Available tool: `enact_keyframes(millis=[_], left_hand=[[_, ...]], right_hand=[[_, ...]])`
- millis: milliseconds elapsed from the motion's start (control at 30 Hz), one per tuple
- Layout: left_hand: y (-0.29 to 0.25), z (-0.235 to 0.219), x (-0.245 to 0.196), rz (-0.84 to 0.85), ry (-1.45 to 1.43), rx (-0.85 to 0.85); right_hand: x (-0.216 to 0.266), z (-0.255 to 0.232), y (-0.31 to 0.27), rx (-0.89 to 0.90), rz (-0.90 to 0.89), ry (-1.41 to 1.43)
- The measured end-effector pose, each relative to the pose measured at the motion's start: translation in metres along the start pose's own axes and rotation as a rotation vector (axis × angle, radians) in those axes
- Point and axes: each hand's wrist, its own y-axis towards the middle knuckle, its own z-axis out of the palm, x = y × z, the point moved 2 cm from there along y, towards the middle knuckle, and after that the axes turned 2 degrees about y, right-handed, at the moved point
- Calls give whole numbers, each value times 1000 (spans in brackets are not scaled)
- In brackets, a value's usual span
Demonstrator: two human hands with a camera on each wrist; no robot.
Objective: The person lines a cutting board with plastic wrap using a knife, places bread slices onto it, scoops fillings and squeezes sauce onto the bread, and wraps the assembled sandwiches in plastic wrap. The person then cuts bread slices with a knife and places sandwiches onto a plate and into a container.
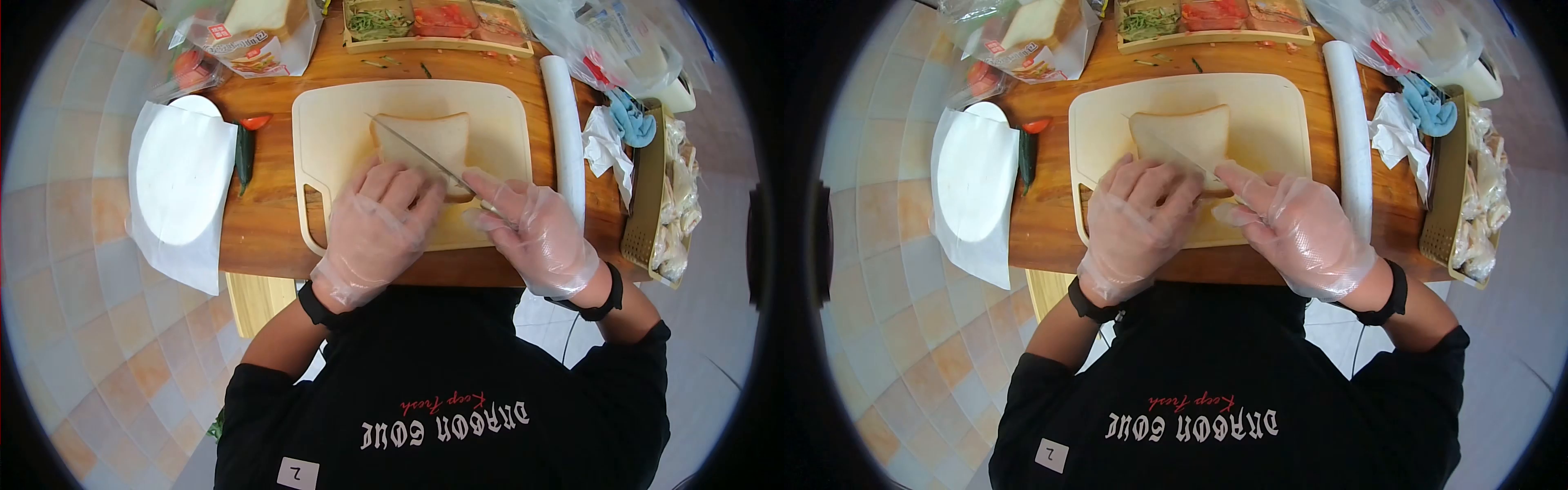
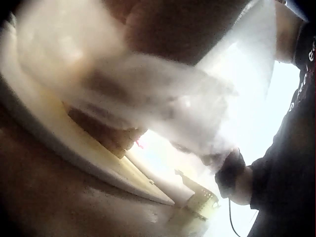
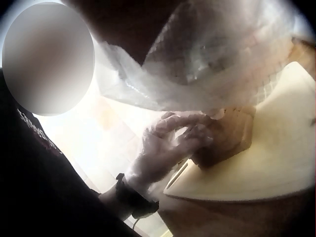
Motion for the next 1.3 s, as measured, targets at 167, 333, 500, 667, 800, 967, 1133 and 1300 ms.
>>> enact_keyframes(millis=[167,333,500,667,800,967,1133,1300], left_hand=[[0,8,8,40,-105,-38],[-3,5,7,-1,-155,-28],[-3,4,7,17,-137,-49],[-6,5,8,35,-150,-57],[-10,6,9,43,-153,-20],[-8,5,6,17,-108,-11],[-9,5,4,15,-113,2],[-6,2,2,18,-131,22]], right_hand=[[3,2,-2,20,41,13],[6,1,-5,-70,58,19],[-6,6,-23,16,137,70],[-9,14,-33,24,123,43],[-6,10,-37,-64,48,47],[-5,7,-47,-11,93,57],[-8,12,-43,-8,53,30],[3,11,-20,90,119,1]])
